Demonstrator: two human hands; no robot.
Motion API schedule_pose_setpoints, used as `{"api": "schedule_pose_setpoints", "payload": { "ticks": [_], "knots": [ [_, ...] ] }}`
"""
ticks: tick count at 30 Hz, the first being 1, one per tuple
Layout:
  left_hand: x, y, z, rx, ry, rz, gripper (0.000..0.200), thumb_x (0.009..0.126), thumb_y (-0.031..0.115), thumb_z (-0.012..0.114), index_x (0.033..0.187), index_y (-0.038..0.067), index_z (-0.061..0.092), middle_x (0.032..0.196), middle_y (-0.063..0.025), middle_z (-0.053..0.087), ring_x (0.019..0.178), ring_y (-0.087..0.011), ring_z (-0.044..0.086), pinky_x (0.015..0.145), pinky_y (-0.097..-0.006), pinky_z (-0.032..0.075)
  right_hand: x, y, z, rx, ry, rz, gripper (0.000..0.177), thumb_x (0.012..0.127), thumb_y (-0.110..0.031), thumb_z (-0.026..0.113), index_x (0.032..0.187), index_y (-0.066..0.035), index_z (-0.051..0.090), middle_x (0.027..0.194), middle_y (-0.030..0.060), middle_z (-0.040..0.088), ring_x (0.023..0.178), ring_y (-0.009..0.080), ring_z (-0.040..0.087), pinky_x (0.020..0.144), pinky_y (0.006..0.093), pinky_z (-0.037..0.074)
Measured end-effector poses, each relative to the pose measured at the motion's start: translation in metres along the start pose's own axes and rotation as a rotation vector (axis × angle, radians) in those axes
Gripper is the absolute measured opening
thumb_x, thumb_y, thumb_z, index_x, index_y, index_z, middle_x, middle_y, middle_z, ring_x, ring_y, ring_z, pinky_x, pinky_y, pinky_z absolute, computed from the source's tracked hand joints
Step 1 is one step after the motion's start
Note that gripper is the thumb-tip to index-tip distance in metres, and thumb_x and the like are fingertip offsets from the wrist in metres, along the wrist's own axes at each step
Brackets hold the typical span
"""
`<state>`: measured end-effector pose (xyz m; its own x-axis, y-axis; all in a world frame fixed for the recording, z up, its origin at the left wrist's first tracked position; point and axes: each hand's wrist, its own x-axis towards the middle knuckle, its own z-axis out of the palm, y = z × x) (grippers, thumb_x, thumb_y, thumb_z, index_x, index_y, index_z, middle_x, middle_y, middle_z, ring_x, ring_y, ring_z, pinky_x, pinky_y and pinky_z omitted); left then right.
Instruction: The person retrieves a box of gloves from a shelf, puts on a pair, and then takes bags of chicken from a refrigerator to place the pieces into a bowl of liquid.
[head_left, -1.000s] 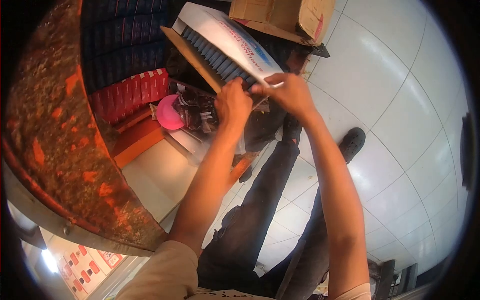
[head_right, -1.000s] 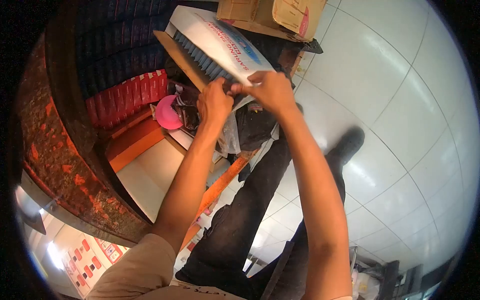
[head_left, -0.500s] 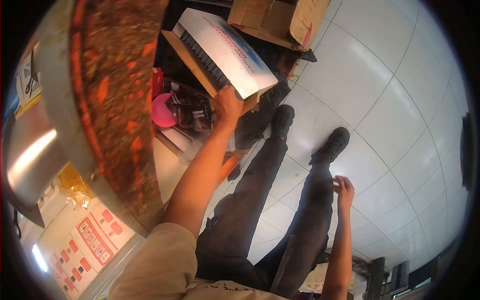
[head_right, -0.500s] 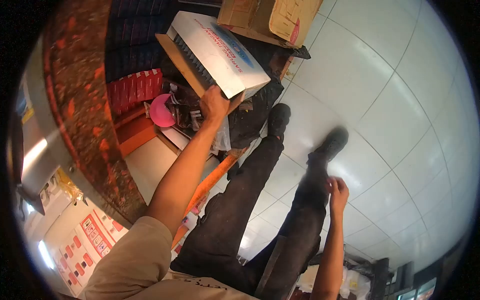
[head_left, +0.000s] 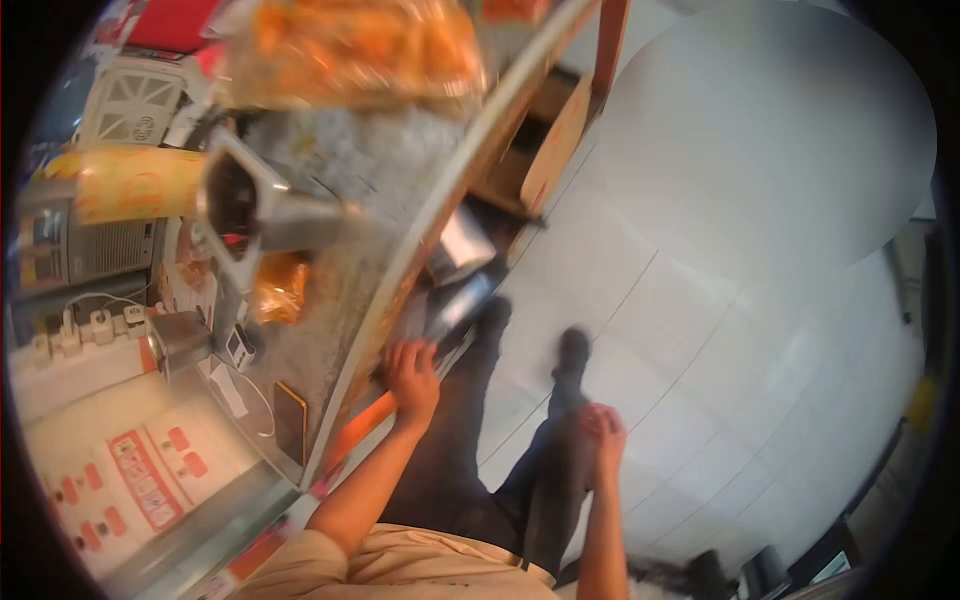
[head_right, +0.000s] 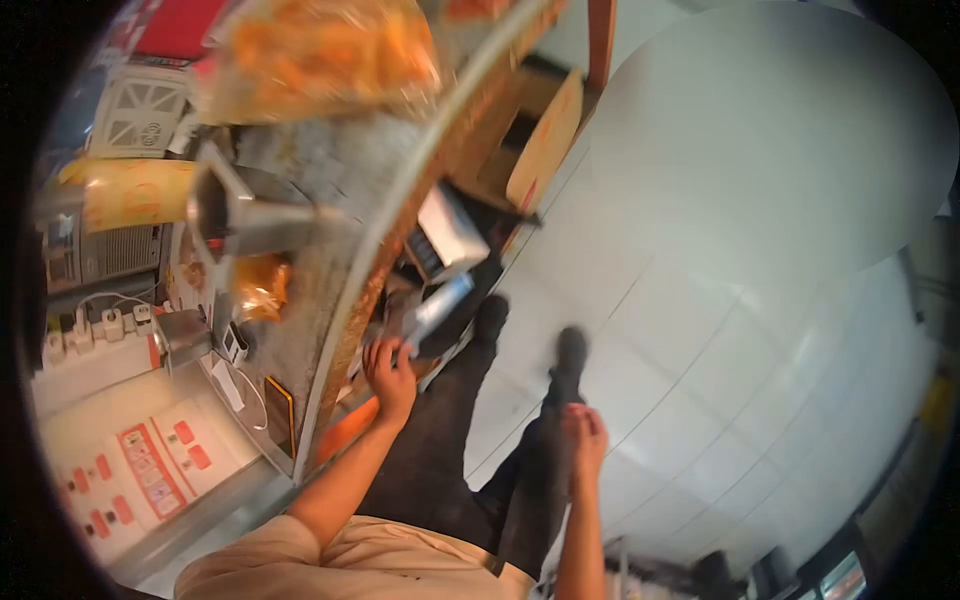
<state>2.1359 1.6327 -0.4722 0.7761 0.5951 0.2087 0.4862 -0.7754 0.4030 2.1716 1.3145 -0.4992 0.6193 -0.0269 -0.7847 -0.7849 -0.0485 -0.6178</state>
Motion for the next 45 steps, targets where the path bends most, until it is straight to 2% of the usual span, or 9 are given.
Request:
{"api": "schedule_pose_setpoints", "payload": {
  "ticks": [9, 11, 12, 17, 18, 24, 26, 34, 45],
  "knots": [
    [-0.118, 0.047, -0.136, -0.315, -0.011, -0.182, 0.015, 0.084, 0.011, 0.071, 0.088, 0.002, 0.06, 0.089, -0.0134, 0.061, 0.087, -0.0356, 0.057, 0.08, -0.0437, 0.045, -0.285, -0.375, 0.01, 0.055, -1.465, -1.131, 0.031, 0.083, -0.005, 0.062, 0.113, -0.002, 0.061, 0.098, 0.0183, 0.059, 0.09, 0.0365, 0.068, 0.077, 0.0544, 0.058],
    [-0.14, 0.06, -0.161, -0.359, 0.028, -0.259, 0.014, 0.081, 0.007, 0.072, 0.085, 0.001, 0.059, 0.084, -0.0129, 0.058, 0.085, -0.0338, 0.057, 0.078, -0.0419, 0.044, -0.4, -0.359, 0.026, 0.655, -1.183, -1.138, 0.02, 0.085, 0.002, 0.06, 0.104, -0.003, 0.061, 0.091, 0.0202, 0.061, 0.087, 0.0375, 0.069, 0.076, 0.0531, 0.06],
    [-0.152, 0.066, -0.176, -0.365, 0.045, -0.259, 0.014, 0.081, 0.007, 0.072, 0.085, 0.001, 0.059, 0.084, -0.0129, 0.058, 0.085, -0.0338, 0.057, 0.078, -0.0419, 0.044, -0.394, -0.404, 0.006, 0.083, -1.626, -1.4, 0.006, 0.089, 0.003, 0.061, 0.091, -0.001, 0.057, 0.081, 0.0159, 0.063, 0.085, 0.0356, 0.07, 0.071, 0.0493, 0.061],
    [-0.254, 0.056, -0.227, -0.354, 0.379, -0.444, 0.013, 0.083, 0.005, 0.07, 0.085, 0.0, 0.058, 0.086, -0.0105, 0.058, 0.08, -0.0279, 0.057, 0.073, -0.0388, 0.047, -0.471, -0.369, 0.034, 0.068, -2.056, -1.366, 0.027, 0.096, -0.01, 0.045, 0.101, 0.005, 0.067, 0.117, 0.0313, 0.061, 0.093, 0.0366, 0.065, 0.082, 0.0379, 0.056],
    [-0.281, 0.054, -0.234, -0.353, 0.4, -0.459, 0.013, 0.083, 0.005, 0.07, 0.085, 0.0, 0.058, 0.086, -0.0105, 0.058, 0.08, -0.0279, 0.057, 0.073, -0.0388, 0.047, -0.485, -0.365, 0.037, -0.112, -1.866, -1.897, 0.03, 0.093, -0.008, 0.045, 0.106, 0.005, 0.068, 0.128, 0.0281, 0.058, 0.103, 0.0372, 0.062, 0.088, 0.04, 0.053],
    [-0.477, 0.074, -0.277, -0.349, 0.946, -0.805, 0.01, 0.083, 0.0, 0.067, 0.086, 0.0, 0.057, 0.085, -0.0104, 0.058, 0.079, -0.0254, 0.057, 0.073, -0.0352, 0.047, -0.39, -0.17, 0.055, -1.224, -1.344, -1.417, 0.045, 0.088, -0.01, 0.06, 0.132, -0.003, 0.053, 0.135, 0.0164, 0.053, 0.124, 0.0376, 0.05, 0.099, 0.0485, 0.044],
    [-0.539, 0.099, -0.315, -0.229, 1.084, -0.96, 0.009, 0.083, 0.001, 0.067, 0.085, 0.0, 0.058, 0.085, -0.011, 0.058, 0.079, -0.0264, 0.058, 0.074, -0.0357, 0.047, -0.341, -0.088, 0.013, -2.313, -1.031, -1.488, 0.055, 0.088, -0.033, 0.067, 0.136, -0.01, 0.052, 0.147, 0.0197, 0.04, 0.13, 0.0418, 0.042, 0.106, 0.0511, 0.038],
    [-0.746, 0.167, -0.449, -0.191, 1.518, -1.371, 0.01, 0.085, 0.007, 0.069, 0.087, 0.001, 0.062, 0.083, -0.0078, 0.062, 0.079, -0.017, 0.058, 0.073, -0.0298, 0.046, -0.596, 0.149, 0.013, -1.383, -2.375, -1.622, 0.056, 0.087, -0.025, 0.068, 0.135, -0.006, 0.049, 0.142, 0.0178, 0.045, 0.126, 0.037, 0.048, 0.099, 0.0446, 0.045],
    [-0.951, 0.196, -0.488, -0.18, 2.376, -1.334, 0.022, 0.094, 0.021, 0.067, 0.108, 0.005, 0.061, 0.1, -0.0002, 0.06, 0.093, -0.0089, 0.054, 0.077, -0.0223, 0.047, -0.785, 0.38, -0.072, -1.507, -2.522, -0.27, 0.026, 0.087, -0.007, 0.069, 0.108, 0.004, 0.06, 0.088, 0.0063, 0.065, 0.073, 0.0124, 0.059, 0.063, 0.026, 0.048]
  ]
}}
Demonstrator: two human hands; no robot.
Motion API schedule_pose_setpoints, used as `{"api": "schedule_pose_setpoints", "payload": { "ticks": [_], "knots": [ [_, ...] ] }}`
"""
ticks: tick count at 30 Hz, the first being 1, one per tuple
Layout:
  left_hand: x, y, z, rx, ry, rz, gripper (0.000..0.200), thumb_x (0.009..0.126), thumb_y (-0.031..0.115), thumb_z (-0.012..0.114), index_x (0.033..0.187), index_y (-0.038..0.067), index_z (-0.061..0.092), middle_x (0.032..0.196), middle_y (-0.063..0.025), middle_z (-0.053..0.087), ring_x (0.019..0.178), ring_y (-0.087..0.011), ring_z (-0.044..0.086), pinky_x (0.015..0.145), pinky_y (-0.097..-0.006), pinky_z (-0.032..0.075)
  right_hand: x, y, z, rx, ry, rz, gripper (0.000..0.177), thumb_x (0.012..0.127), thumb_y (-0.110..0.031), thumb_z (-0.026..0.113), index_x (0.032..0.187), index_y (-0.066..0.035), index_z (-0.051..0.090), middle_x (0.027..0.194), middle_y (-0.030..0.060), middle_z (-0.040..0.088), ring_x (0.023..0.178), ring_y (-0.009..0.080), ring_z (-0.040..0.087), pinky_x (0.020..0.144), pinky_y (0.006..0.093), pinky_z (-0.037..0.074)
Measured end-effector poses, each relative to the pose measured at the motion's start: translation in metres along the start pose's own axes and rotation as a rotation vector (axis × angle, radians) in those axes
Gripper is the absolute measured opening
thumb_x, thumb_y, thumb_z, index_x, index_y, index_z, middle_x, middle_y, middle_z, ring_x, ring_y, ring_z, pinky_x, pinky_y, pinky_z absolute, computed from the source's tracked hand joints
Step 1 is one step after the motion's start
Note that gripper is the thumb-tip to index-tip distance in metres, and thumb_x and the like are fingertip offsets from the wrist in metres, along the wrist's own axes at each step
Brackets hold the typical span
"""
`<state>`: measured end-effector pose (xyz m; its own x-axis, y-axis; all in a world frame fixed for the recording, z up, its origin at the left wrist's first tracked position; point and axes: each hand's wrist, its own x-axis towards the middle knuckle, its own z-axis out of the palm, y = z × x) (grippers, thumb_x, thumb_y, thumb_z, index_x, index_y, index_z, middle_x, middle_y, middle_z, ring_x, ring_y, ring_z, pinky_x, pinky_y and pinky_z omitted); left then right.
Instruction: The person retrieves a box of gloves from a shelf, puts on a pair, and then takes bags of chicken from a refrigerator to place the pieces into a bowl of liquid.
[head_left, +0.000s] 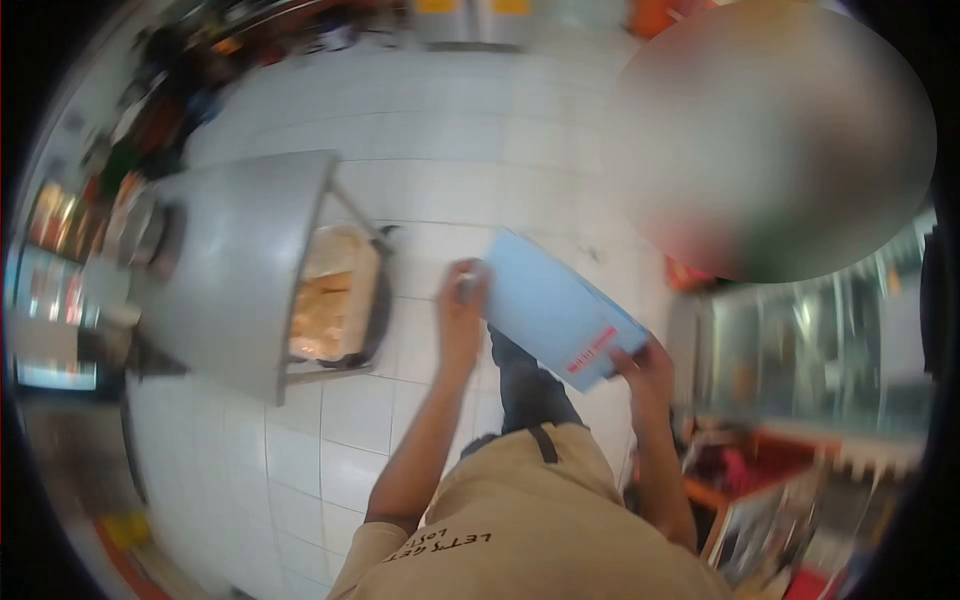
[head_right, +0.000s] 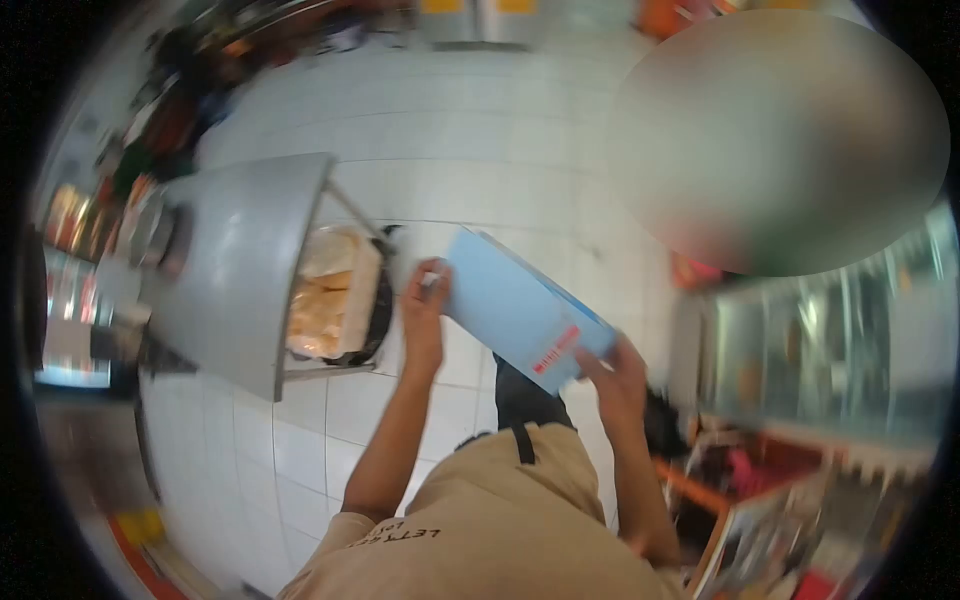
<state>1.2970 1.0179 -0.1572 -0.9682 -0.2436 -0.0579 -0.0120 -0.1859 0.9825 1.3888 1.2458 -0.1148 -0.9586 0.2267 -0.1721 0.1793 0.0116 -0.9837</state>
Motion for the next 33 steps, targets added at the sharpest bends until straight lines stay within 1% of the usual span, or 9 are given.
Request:
{"api": "schedule_pose_setpoints", "payload": {
  "ticks": [4, 8, 11, 13, 16, 19, 22, 27, 33],
  "knots": [
    [0.074, -0.012, -0.033, 0.451, 0.077, 0.387, 0.056, 0.084, 0.017, 0.075, 0.131, 0.006, 0.048, 0.13, -0.0147, 0.049, 0.127, -0.0279, 0.045, 0.108, -0.0399, 0.034, 0.095, 0.002, 0.063, -0.267, -0.016, -0.271, 0.023, 0.086, -0.013, 0.072, 0.1, 0.003, 0.063, 0.084, 0.0053, 0.061, 0.074, 0.0106, 0.055, 0.06, 0.0239, 0.045],
    [0.134, 0.03, -0.073, 0.537, 0.004, 0.251, 0.07, 0.08, 0.035, 0.079, 0.136, 0.009, 0.046, 0.139, -0.0179, 0.045, 0.134, -0.0366, 0.039, 0.112, -0.0483, 0.029, 0.193, -0.032, 0.148, -0.486, -0.304, -0.447, 0.023, 0.079, -0.007, 0.075, 0.098, 0.0, 0.065, 0.073, 0.0048, 0.056, 0.063, 0.0115, 0.049, 0.055, 0.0242, 0.04],
    [0.173, 0.062, -0.124, 1.002, -0.181, 0.043, 0.102, 0.065, 0.067, 0.077, 0.145, 0.016, 0.04, 0.151, -0.0155, 0.036, 0.143, -0.0392, 0.026, 0.111, -0.0689, 0.013, 0.25, -0.091, 0.223, -0.538, -0.592, -0.604, 0.025, 0.074, -0.003, 0.075, 0.098, -0.004, 0.067, 0.075, 0.0039, 0.057, 0.061, 0.0163, 0.049, 0.053, 0.0275, 0.04],
    [0.192, 0.082, -0.162, 0.892, -0.375, -0.179, 0.109, 0.063, 0.066, 0.079, 0.148, 0.012, 0.036, 0.154, -0.0176, 0.031, 0.143, -0.0393, 0.026, 0.114, -0.0619, 0.016, 0.282, -0.121, 0.265, -0.633, -0.804, -1.101, 0.032, 0.07, -0.001, 0.074, 0.099, -0.011, 0.07, 0.083, 0.001, 0.062, 0.066, 0.02, 0.054, 0.054, 0.0306, 0.044],
    [0.227, 0.112, -0.186, 0.758, -0.448, -0.025, 0.123, 0.056, 0.062, 0.085, 0.151, 0.007, 0.029, 0.157, -0.0191, 0.023, 0.145, -0.037, 0.024, 0.116, -0.0531, 0.021, 0.318, -0.148, 0.33, -0.491, -1.076, -1.304, 0.038, 0.064, -0.004, 0.073, 0.1, -0.016, 0.072, 0.091, -0.0036, 0.066, 0.071, 0.0197, 0.057, 0.058, 0.0318, 0.049],
    [0.268, 0.124, -0.185, 0.518, -0.385, 0.284, 0.138, 0.045, 0.055, 0.093, 0.152, 0.003, 0.023, 0.152, -0.0199, 0.029, 0.141, -0.036, 0.03, 0.114, -0.0442, 0.027, 0.34, -0.163, 0.385, -0.365, -1.122, -1.5, 0.039, 0.063, -0.007, 0.073, 0.101, -0.018, 0.074, 0.1, -0.0052, 0.068, 0.074, 0.0176, 0.058, 0.061, 0.0301, 0.051],
    [0.311, 0.146, -0.182, 0.382, -0.307, 0.291, 0.13, 0.047, 0.039, 0.092, 0.152, 0.008, 0.022, 0.144, -0.0211, 0.034, 0.13, -0.0391, 0.039, 0.108, -0.0458, 0.033, 0.365, -0.166, 0.42, -0.225, -1.07, -1.545, 0.038, 0.062, -0.008, 0.072, 0.099, -0.019, 0.075, 0.107, -0.006, 0.068, 0.076, 0.017, 0.059, 0.06, 0.0291, 0.051],
    [0.398, 0.145, -0.185, 0.414, -0.151, 0.413, 0.127, 0.042, 0.028, 0.091, 0.149, 0.01, 0.026, 0.135, -0.0189, 0.037, 0.123, -0.0375, 0.042, 0.101, -0.0457, 0.039, 0.414, -0.171, 0.447, -0.163, -0.834, -1.402, 0.032, 0.066, -0.003, 0.07, 0.095, -0.014, 0.075, 0.108, 0.0011, 0.069, 0.083, 0.0186, 0.063, 0.065, 0.0285, 0.052],
    [0.504, 0.135, -0.164, 0.614, -0.114, 0.472, 0.125, 0.041, 0.03, 0.092, 0.148, 0.013, 0.029, 0.13, -0.0173, 0.038, 0.121, -0.0377, 0.042, 0.1, -0.046, 0.039, 0.479, -0.188, 0.456, -0.153, -0.682, -0.363, 0.033, 0.083, 0.001, 0.065, 0.115, -0.004, 0.064, 0.104, 0.0099, 0.065, 0.088, 0.0189, 0.062, 0.076, 0.0292, 0.053]
  ]
}}
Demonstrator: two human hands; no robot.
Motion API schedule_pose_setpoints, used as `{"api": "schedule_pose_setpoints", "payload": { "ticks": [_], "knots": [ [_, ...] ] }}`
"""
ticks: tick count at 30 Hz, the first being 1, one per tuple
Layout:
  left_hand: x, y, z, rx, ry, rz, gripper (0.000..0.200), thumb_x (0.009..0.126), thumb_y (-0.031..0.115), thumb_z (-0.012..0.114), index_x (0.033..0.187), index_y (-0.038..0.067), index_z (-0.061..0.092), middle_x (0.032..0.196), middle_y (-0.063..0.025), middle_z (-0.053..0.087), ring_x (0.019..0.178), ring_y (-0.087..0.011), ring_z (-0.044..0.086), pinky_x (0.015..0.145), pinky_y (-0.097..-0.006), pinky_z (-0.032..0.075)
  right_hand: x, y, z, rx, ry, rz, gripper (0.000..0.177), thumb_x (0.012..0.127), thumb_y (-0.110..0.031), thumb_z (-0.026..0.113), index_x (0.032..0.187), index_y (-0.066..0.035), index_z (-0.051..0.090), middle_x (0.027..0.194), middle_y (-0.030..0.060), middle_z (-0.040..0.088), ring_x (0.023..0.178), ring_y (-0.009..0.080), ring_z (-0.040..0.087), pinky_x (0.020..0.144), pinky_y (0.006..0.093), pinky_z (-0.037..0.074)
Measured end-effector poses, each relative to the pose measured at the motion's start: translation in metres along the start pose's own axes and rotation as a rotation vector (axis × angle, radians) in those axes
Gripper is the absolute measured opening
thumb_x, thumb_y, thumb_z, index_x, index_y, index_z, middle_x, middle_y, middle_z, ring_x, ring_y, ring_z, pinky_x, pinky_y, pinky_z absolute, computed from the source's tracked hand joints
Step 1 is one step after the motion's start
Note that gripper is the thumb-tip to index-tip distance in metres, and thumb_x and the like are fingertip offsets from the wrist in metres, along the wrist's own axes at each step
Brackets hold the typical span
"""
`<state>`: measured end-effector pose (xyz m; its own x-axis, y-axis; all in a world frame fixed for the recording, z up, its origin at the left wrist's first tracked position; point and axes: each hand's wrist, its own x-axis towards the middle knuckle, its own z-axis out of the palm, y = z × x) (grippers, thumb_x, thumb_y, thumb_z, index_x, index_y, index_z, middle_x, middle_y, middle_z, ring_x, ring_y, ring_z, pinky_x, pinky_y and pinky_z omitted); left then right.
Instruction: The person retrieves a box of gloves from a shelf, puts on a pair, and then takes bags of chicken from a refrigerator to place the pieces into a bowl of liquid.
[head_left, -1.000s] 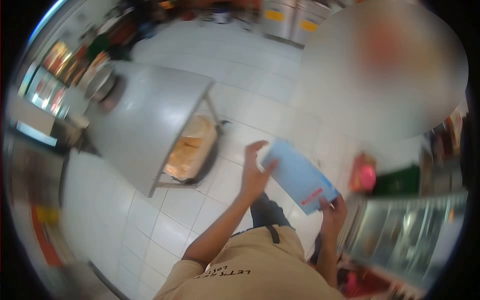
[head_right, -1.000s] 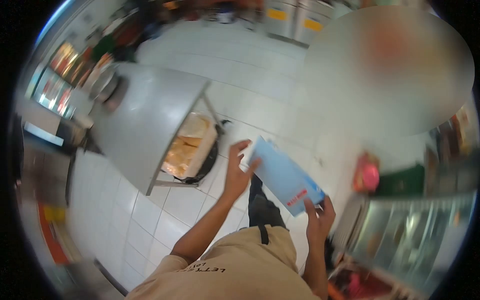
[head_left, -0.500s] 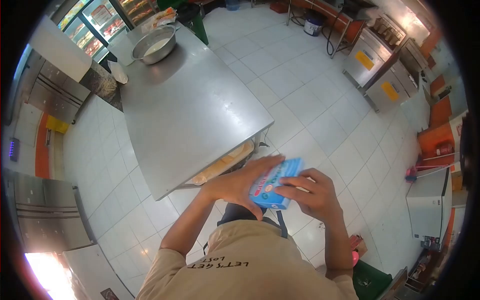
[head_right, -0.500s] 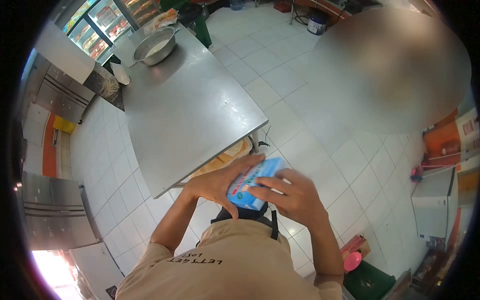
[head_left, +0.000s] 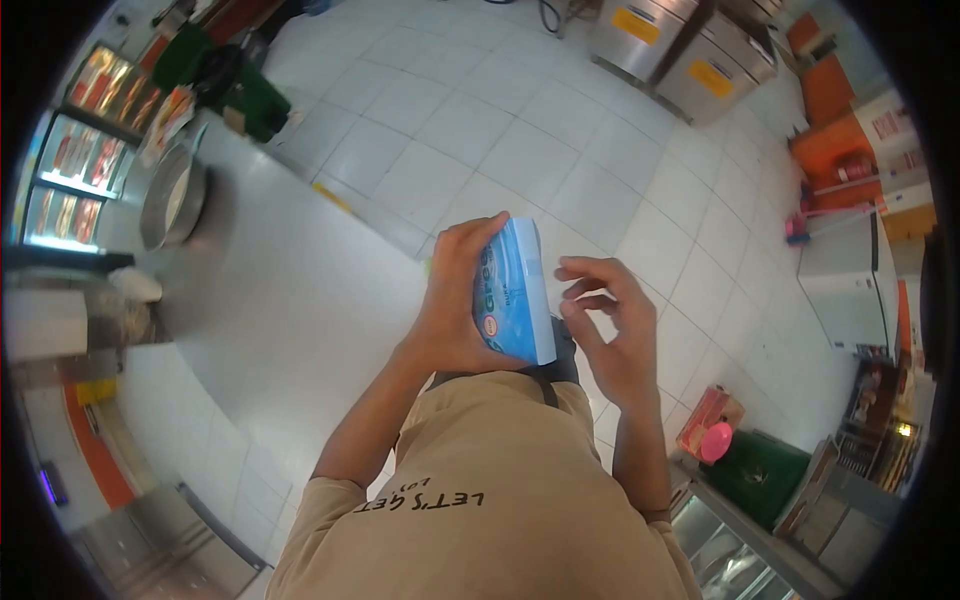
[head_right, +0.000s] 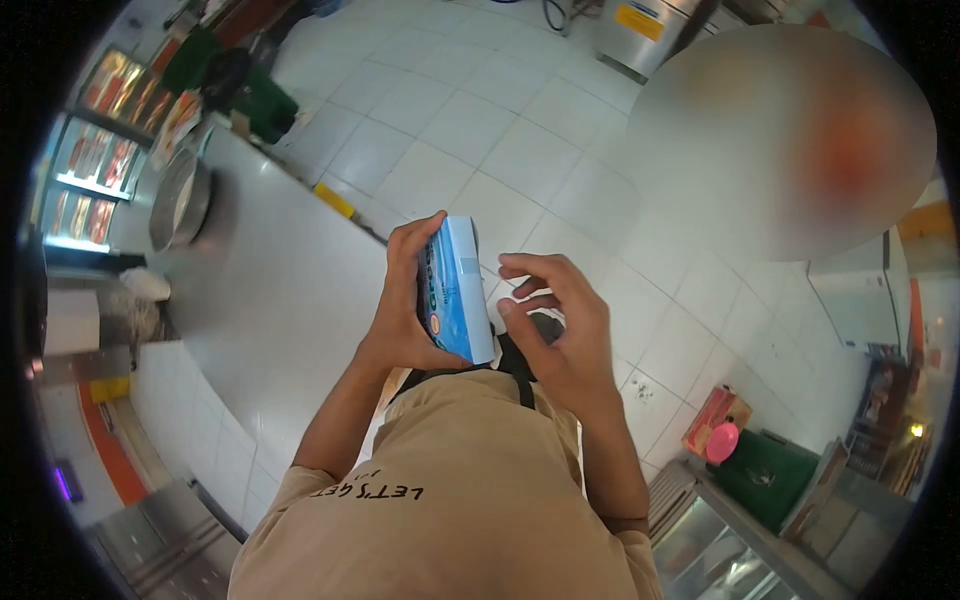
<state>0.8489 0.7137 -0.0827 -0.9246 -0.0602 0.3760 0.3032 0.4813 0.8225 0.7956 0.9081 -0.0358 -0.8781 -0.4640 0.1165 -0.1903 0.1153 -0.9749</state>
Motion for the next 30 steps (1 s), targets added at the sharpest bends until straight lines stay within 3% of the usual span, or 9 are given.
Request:
{"api": "schedule_pose_setpoints", "payload": {
  "ticks": [6, 9, 12, 16, 19, 21, 22, 24, 30],
  "knots": [
    [0.105, -0.075, 0.048, -0.68, 0.005, -0.132, 0.123, 0.054, 0.05, 0.084, 0.149, 0.0, 0.025, 0.145, -0.0211, 0.037, 0.128, -0.0375, 0.045, 0.104, -0.0459, 0.041, 0.08, 0.04, -0.045, 0.077, -0.03, 0.058, 0.032, 0.084, -0.002, 0.066, 0.116, -0.003, 0.063, 0.105, 0.0097, 0.064, 0.086, 0.017, 0.06, 0.076, 0.0279, 0.052],
    [0.162, -0.082, 0.059, -1.256, 0.069, -0.475, 0.116, 0.071, 0.085, 0.045, 0.147, -0.002, 0.031, 0.139, -0.0309, 0.044, 0.114, -0.0433, 0.058, 0.083, -0.05, 0.056, 0.134, 0.054, -0.08, 0.012, -0.034, -0.004, 0.03, 0.083, -0.002, 0.066, 0.113, -0.004, 0.065, 0.104, 0.0093, 0.064, 0.085, 0.0168, 0.06, 0.075, 0.0288, 0.052],
    [0.208, -0.092, 0.07, -1.497, -0.1, -0.412, 0.107, 0.073, 0.072, 0.055, 0.143, -0.006, 0.036, 0.14, -0.029, 0.046, 0.117, -0.0409, 0.058, 0.091, -0.0465, 0.052, 0.183, 0.052, -0.108, -0.081, -0.057, -0.042, 0.027, 0.083, 0.003, 0.065, 0.109, -0.003, 0.064, 0.109, 0.0078, 0.063, 0.088, 0.0144, 0.06, 0.075, 0.0272, 0.05],
    [0.24, -0.086, 0.079, -1.535, -0.024, -0.588, 0.107, 0.073, 0.074, 0.052, 0.143, -0.006, 0.037, 0.139, -0.0286, 0.048, 0.113, -0.0414, 0.06, 0.09, -0.0467, 0.052, 0.251, 0.051, -0.128, -0.229, -0.005, -0.271, 0.023, 0.086, -0.015, 0.07, 0.107, -0.006, 0.066, 0.101, 0.0078, 0.064, 0.084, 0.0199, 0.059, 0.072, 0.0316, 0.049],
    [0.266, -0.094, 0.074, -1.313, -0.02, -0.546, 0.106, 0.069, 0.067, 0.065, 0.144, -0.003, 0.037, 0.138, -0.0265, 0.047, 0.117, -0.0409, 0.055, 0.093, -0.0472, 0.049, 0.288, 0.047, -0.122, -0.157, 0.066, -0.04, 0.031, 0.087, -0.028, 0.073, 0.103, -0.002, 0.066, 0.097, 0.0083, 0.065, 0.08, 0.0164, 0.058, 0.064, 0.0291, 0.049],
    [0.286, -0.09, 0.075, -0.108, 0.101, -0.265, 0.106, 0.061, 0.05, 0.081, 0.145, 0.001, 0.037, 0.135, -0.0214, 0.045, 0.121, -0.0393, 0.048, 0.1, -0.0488, 0.041, 0.311, 0.061, -0.124, -0.005, -0.104, 0.157, 0.034, 0.085, -0.029, 0.074, 0.099, 0.0, 0.066, 0.091, 0.0078, 0.064, 0.075, 0.0143, 0.056, 0.061, 0.0274, 0.048],
    [0.294, -0.088, 0.072, -0.108, 0.114, -0.275, 0.106, 0.061, 0.05, 0.081, 0.145, 0.001, 0.037, 0.135, -0.0214, 0.045, 0.121, -0.0393, 0.048, 0.1, -0.0488, 0.041, 0.321, 0.07, -0.122, 0.139, -0.265, 0.372, 0.036, 0.084, -0.031, 0.076, 0.095, 0.002, 0.066, 0.085, 0.0073, 0.064, 0.071, 0.0121, 0.055, 0.057, 0.0257, 0.046],
    [0.304, -0.085, 0.063, 0.514, 0.07, -0.192, 0.113, 0.048, 0.029, 0.086, 0.147, 0.008, 0.036, 0.131, -0.0164, 0.044, 0.12, -0.0354, 0.043, 0.101, -0.0487, 0.035, 0.337, 0.084, -0.109, 0.074, -0.321, 0.324, 0.04, 0.08, -0.033, 0.079, 0.085, 0.003, 0.065, 0.071, 0.0063, 0.061, 0.06, 0.0089, 0.049, 0.05, 0.0261, 0.04],
    [0.33, -0.13, 0.022, 0.645, 0.074, -0.27, 0.112, 0.047, 0.031, 0.086, 0.145, 0.009, 0.037, 0.132, -0.0153, 0.045, 0.118, -0.0363, 0.044, 0.101, -0.0517, 0.031, 0.405, 0.091, -0.065, -0.388, -0.328, 0.107, 0.045, 0.077, -0.038, 0.08, 0.067, -0.002, 0.054, 0.056, 0.0062, 0.048, 0.049, 0.0138, 0.042, 0.046, 0.0331, 0.031]
  ]
}}
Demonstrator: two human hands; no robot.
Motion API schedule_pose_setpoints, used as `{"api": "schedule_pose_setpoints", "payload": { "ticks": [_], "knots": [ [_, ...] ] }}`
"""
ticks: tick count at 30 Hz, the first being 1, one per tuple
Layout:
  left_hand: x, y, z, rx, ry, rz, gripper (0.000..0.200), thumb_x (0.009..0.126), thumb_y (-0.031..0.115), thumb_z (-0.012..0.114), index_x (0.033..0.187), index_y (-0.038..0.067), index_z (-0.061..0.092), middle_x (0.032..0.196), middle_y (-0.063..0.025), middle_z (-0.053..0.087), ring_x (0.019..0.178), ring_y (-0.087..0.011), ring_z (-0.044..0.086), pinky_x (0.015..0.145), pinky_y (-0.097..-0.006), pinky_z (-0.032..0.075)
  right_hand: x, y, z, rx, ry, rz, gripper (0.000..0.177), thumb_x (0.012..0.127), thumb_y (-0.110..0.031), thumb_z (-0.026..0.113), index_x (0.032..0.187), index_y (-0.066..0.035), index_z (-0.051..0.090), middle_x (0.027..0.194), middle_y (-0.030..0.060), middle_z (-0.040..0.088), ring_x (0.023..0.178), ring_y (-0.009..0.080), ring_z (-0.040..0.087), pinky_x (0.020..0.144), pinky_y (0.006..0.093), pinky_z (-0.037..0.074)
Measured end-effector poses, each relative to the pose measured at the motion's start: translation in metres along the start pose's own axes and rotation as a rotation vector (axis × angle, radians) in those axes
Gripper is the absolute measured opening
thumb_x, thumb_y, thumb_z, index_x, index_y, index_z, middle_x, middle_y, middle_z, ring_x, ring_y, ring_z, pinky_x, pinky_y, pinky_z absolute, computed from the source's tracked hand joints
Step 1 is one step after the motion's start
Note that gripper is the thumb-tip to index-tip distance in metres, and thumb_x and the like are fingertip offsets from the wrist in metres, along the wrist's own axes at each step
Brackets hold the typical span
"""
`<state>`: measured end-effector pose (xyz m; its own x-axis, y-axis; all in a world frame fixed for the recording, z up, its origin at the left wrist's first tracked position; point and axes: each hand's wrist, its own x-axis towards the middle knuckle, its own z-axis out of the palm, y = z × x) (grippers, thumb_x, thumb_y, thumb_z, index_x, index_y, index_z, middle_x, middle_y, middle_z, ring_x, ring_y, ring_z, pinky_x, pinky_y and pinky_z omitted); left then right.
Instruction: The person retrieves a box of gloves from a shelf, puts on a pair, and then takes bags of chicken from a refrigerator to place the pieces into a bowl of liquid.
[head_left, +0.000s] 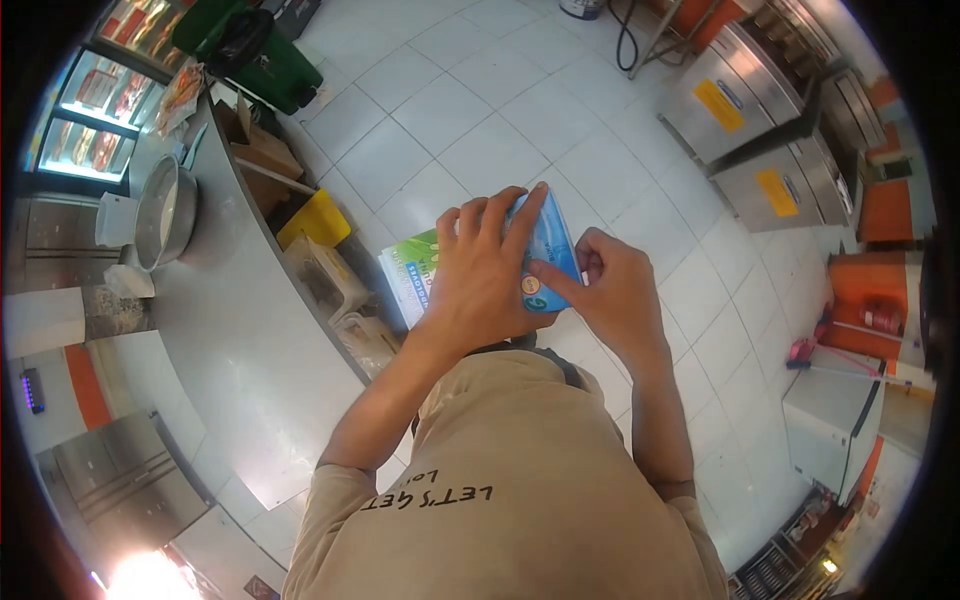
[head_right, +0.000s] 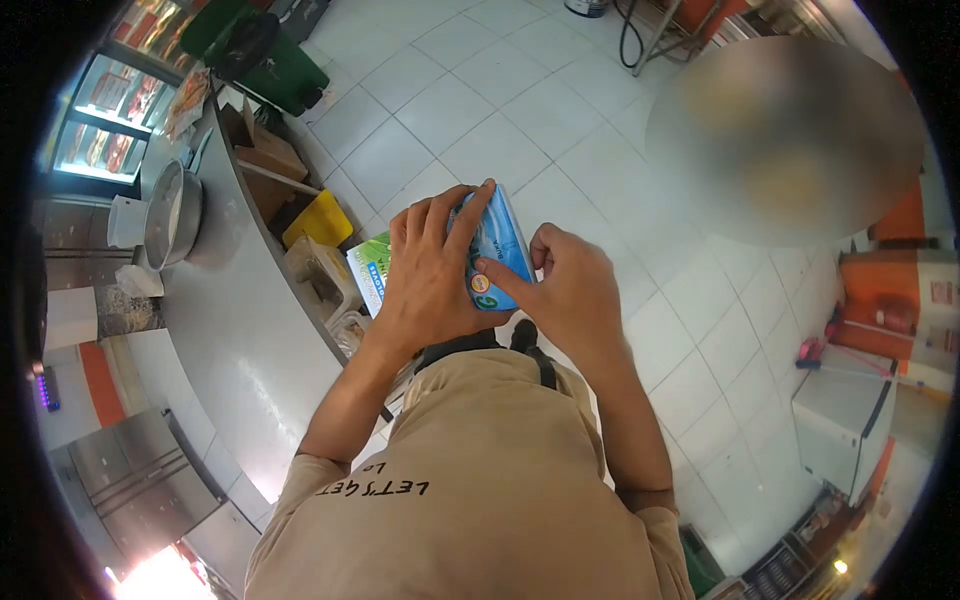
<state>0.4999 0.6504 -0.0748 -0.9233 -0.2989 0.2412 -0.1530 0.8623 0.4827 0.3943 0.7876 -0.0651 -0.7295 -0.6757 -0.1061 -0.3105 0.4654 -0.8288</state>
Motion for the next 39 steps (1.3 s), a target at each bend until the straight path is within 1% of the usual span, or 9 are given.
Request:
{"api": "schedule_pose_setpoints", "payload": {
  "ticks": [2, 15, 18, 20, 24, 26, 30, 32, 39],
  "knots": [
    [0.019, -0.023, -0.005, 0.023, -0.01, -0.013, 0.112, 0.048, 0.033, 0.087, 0.145, 0.008, 0.036, 0.133, -0.0154, 0.044, 0.119, -0.0368, 0.043, 0.102, -0.0541, 0.03, 0.034, -0.008, 0.008, -0.337, 0.051, -0.123, 0.053, 0.077, -0.046, 0.078, 0.061, -0.004, 0.05, 0.052, 0.007, 0.046, 0.046, 0.0214, 0.042, 0.046, 0.0363, 0.032],
    [0.096, -0.177, -0.058, 0.089, -0.12, -0.15, 0.107, 0.048, 0.031, 0.083, 0.143, 0.008, 0.039, 0.128, -0.0155, 0.046, 0.116, -0.0368, 0.044, 0.102, -0.053, 0.03, 0.212, -0.055, 0.109, -0.165, -0.397, -0.107, 0.054, 0.09, -0.043, 0.065, 0.056, -0.003, 0.055, 0.048, 0.0128, 0.05, 0.044, 0.029, 0.047, 0.046, 0.0394, 0.036],
    [0.104, -0.192, -0.064, -0.001, -0.111, -0.165, 0.107, 0.048, 0.032, 0.083, 0.143, 0.009, 0.039, 0.128, -0.0156, 0.046, 0.116, -0.0367, 0.044, 0.101, -0.0524, 0.03, 0.233, -0.048, 0.118, -0.003, -0.539, 0.0, 0.052, 0.092, -0.037, 0.064, 0.055, -0.001, 0.053, 0.048, 0.009, 0.052, 0.042, 0.0225, 0.046, 0.046, 0.0383, 0.035],
    [0.109, -0.2, -0.065, -0.063, -0.112, -0.168, 0.108, 0.047, 0.031, 0.083, 0.143, 0.009, 0.039, 0.128, -0.0158, 0.046, 0.115, -0.0367, 0.044, 0.101, -0.0521, 0.031, 0.234, -0.026, 0.132, 0.531, -0.625, 0.123, 0.051, 0.092, -0.032, 0.065, 0.054, -0.001, 0.051, 0.049, 0.0018, 0.054, 0.044, 0.0135, 0.046, 0.046, 0.0372, 0.034],
    [0.117, -0.224, -0.046, -0.26, -0.055, -0.216, 0.108, 0.047, 0.032, 0.085, 0.143, 0.009, 0.04, 0.128, -0.0162, 0.046, 0.117, -0.0368, 0.044, 0.101, -0.0494, 0.032, 0.243, -0.015, 0.161, 0.75, -0.602, 0.155, 0.045, 0.092, -0.029, 0.066, 0.058, -0.001, 0.055, 0.054, -0.0038, 0.053, 0.05, 0.0062, 0.045, 0.047, 0.0328, 0.033],
    [0.123, -0.237, -0.039, -0.34, -0.037, -0.261, 0.109, 0.047, 0.033, 0.085, 0.143, 0.008, 0.04, 0.129, -0.0162, 0.046, 0.118, -0.0369, 0.044, 0.101, -0.0483, 0.033, 0.246, -0.021, 0.181, 1.279, -0.087, 0.782, 0.036, 0.092, -0.025, 0.067, 0.066, 0.0, 0.062, 0.058, -0.0033, 0.052, 0.056, 0.0043, 0.043, 0.05, 0.0275, 0.034],
    [0.159, -0.259, -0.04, -0.353, 0.015, -0.242, 0.11, 0.047, 0.035, 0.086, 0.144, 0.008, 0.039, 0.13, -0.016, 0.046, 0.119, -0.0364, 0.044, 0.101, -0.0473, 0.033, 0.298, -0.021, 0.159, 1.184, -0.324, 0.623, 0.032, 0.091, -0.026, 0.068, 0.073, 0.0, 0.064, 0.063, -0.0036, 0.051, 0.059, 0.0046, 0.043, 0.054, 0.0244, 0.036],
    [0.185, -0.271, -0.041, -0.279, -0.048, -0.302, 0.106, 0.051, 0.033, 0.084, 0.143, 0.009, 0.038, 0.132, -0.0156, 0.045, 0.122, -0.038, 0.041, 0.103, -0.0499, 0.031, 0.347, -0.01, 0.14, 0.712, -0.744, 0.368, 0.035, 0.09, -0.03, 0.069, 0.074, 0.0, 0.061, 0.064, -0.0043, 0.052, 0.059, 0.0058, 0.044, 0.055, 0.0256, 0.038],
    [0.29, -0.32, -0.052, -0.076, -0.045, -0.284, 0.107, 0.051, 0.034, 0.083, 0.144, 0.007, 0.037, 0.132, -0.015, 0.044, 0.119, -0.0357, 0.042, 0.103, -0.0507, 0.028, 0.481, -0.091, 0.115, 0.04, -0.458, -0.091, 0.03, 0.092, -0.022, 0.062, 0.072, 0.0, 0.057, 0.058, 0.0027, 0.047, 0.057, 0.0091, 0.046, 0.053, 0.0279, 0.036]
  ]
}}
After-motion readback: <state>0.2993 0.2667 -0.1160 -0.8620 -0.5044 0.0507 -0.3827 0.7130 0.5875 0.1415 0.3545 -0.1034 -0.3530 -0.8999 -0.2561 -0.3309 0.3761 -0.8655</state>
